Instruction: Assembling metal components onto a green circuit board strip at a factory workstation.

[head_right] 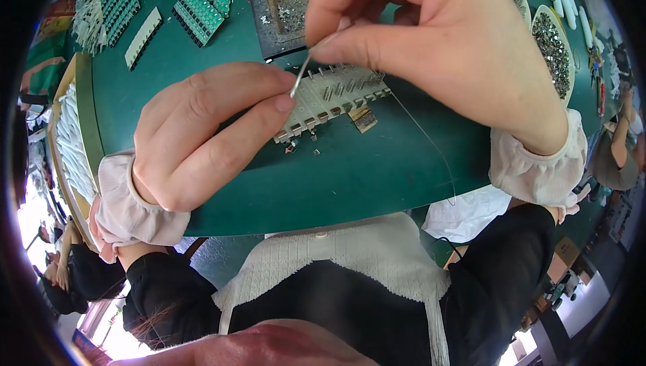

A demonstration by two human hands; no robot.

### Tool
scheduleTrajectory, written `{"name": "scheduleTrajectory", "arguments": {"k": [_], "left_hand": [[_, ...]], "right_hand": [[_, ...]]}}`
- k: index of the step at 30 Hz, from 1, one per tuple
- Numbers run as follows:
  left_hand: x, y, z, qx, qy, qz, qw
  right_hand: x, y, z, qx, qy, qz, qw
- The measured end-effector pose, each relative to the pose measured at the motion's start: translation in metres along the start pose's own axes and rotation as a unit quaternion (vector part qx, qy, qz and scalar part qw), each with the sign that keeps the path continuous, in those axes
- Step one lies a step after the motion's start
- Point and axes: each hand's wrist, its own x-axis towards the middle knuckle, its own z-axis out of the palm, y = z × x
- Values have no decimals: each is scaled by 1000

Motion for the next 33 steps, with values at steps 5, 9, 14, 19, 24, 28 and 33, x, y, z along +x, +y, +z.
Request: {"name": "scheduleTrajectory", "arguments": {"k": [5,9,14,19,24,28,33], "left_hand": [[-4,2,2,21,-2,15,1000],[0,2,-1,18,-9,12,1000],[-2,0,4,-15,17,22,1000],[-2,4,3,-52,1,28,998],[-7,3,10,-72,15,26,997],[5,12,-6,-156,-45,-144,976],[3,-2,3,-362,33,-477,800]], "right_hand": [[8,-6,3,-40,-86,14,995],[8,1,-1,2,-96,19,995],[10,3,-1,13,-112,15,994],[8,4,-1,25,-128,17,991],[9,0,0,74,-14,113,991],[6,2,1,-11,44,44,998],[13,13,3,-109,112,-35,987]]}}
